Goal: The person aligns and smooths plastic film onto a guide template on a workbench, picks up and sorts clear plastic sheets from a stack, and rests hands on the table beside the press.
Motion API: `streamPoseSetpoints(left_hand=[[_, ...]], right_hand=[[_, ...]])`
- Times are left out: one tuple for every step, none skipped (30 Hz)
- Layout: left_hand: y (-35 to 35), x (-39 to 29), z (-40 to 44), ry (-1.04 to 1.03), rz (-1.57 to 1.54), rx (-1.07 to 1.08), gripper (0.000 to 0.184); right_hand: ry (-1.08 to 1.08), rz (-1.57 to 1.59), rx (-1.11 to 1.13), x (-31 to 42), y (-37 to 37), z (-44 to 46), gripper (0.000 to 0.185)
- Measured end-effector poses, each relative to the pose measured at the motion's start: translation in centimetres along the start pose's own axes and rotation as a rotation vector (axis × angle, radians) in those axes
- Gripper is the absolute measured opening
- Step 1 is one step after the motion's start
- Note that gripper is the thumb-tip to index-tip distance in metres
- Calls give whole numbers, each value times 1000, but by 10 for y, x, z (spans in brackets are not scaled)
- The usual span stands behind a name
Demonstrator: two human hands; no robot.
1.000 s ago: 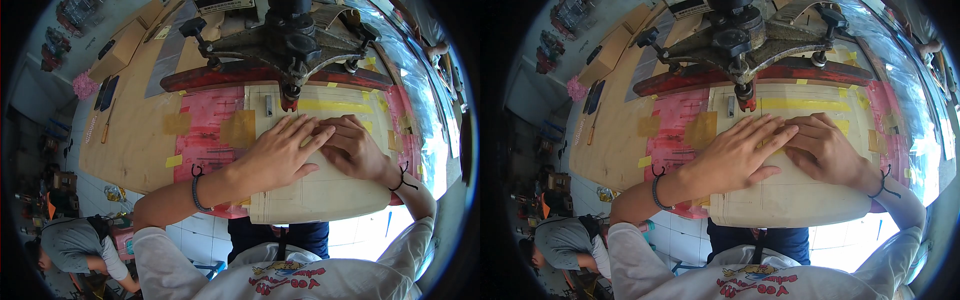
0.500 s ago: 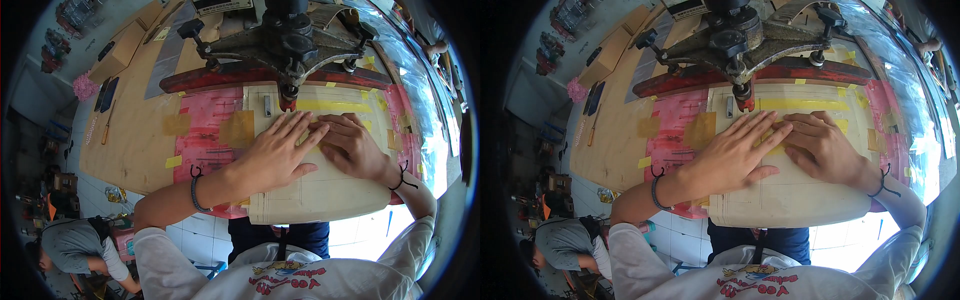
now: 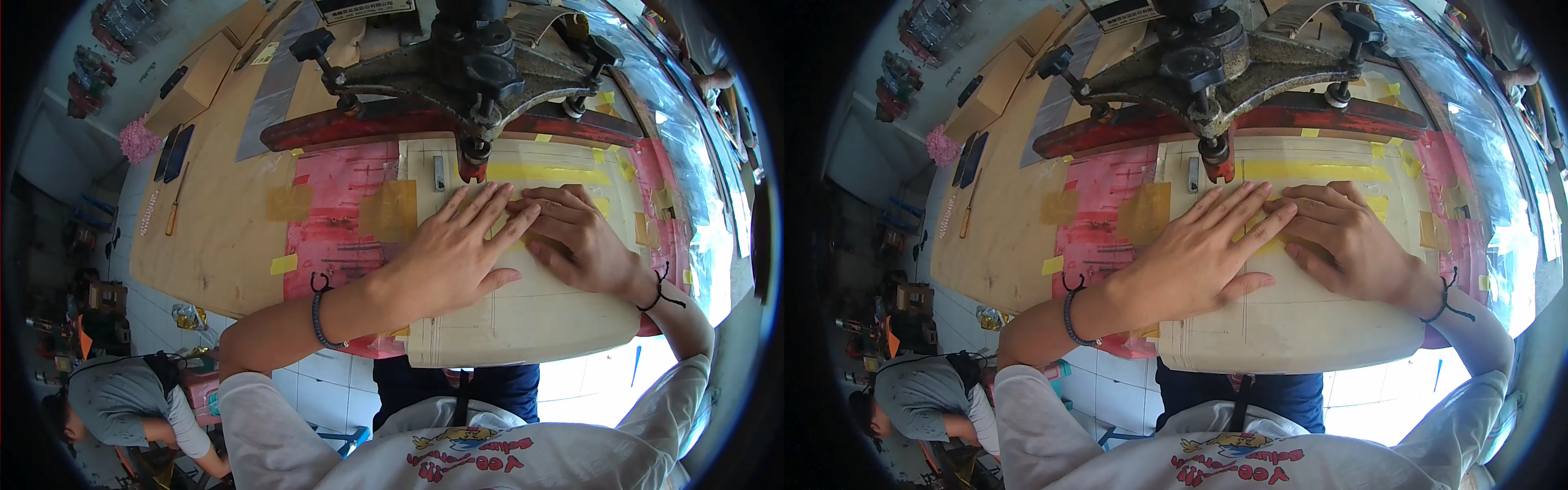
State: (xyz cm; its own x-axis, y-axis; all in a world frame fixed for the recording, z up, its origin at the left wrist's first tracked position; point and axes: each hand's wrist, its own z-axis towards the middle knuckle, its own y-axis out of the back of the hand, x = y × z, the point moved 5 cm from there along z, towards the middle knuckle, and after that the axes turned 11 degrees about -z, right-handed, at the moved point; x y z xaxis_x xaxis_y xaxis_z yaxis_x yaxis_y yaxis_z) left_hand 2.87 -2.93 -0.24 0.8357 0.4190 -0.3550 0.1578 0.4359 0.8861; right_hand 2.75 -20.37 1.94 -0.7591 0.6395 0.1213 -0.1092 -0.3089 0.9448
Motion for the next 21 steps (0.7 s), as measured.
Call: streamPoseSetpoints(left_hand=[[0, 0, 0, 1, -1, 1, 81], [0, 0, 0, 2, -2, 2, 81], [0, 0, 0, 2, -2, 3, 81], [0, 0, 0, 1, 1, 3, 81], [0, 0, 0, 0, 3, 4, 81], [0, 0, 0, 0, 4, 6, 80], [0, 0, 0, 1, 1, 7, 80], [0, 0, 0, 1, 0, 7, 80], [0, 0, -1, 3, -2, 7, 80], [0, 0, -1, 5, 0, 8, 80], [1, 0, -1, 6, 3, 7, 80], [1, 0, 0, 6, 5, 7, 80], [1, 0, 0, 7, 0, 6, 80], [0, 0, 0, 7, -4, 5, 80], [0, 0, 0, 8, -8, 5, 80], [0, 0, 0, 7, -11, 4, 80], [0, 0, 0, 7, -12, 2, 80], [0, 0, 0, 8, -13, 0, 80], [0, 0, -1, 8, -14, -2, 80], [0, 1, -1, 8, -17, -3, 80], [0, 1, -1, 7, -20, -5, 80]], right_hand=[[0, 1, 2, 0, 0, 0, 35], [-1, 3, 5, -1, 0, 0, 35], [-1, 4, 6, -1, 0, 0, 35], [0, 6, 7, -1, 0, 0, 35], [0, 8, 8, -1, 0, 0, 34], [-5, 11, 11, -1, -1, -1, 34], [-8, 11, 12, -1, -1, -1, 34], [-11, 10, 13, -1, -1, -1, 34], [-12, 13, 15, -1, -2, -1, 34], [-11, 14, 17, -2, -2, -1, 34], [-9, 13, 18, -2, -1, -1, 34], [-6, 10, 19, -2, -1, -1, 34], [-4, 7, 21, -2, -1, -1, 35], [-2, 3, 22, -1, -1, -1, 35], [-6, 3, 23, -1, -1, -1, 35], [-8, 2, 23, -1, -1, -1, 35], [-8, 0, 24, -1, -1, -1, 36], [-9, 4, 23, -1, -2, 0, 36], [-10, 8, 23, -1, -2, 0, 36], [-13, 13, 25, -1, -2, 0, 36], [-15, 13, 23, -1, -1, 0, 36]])
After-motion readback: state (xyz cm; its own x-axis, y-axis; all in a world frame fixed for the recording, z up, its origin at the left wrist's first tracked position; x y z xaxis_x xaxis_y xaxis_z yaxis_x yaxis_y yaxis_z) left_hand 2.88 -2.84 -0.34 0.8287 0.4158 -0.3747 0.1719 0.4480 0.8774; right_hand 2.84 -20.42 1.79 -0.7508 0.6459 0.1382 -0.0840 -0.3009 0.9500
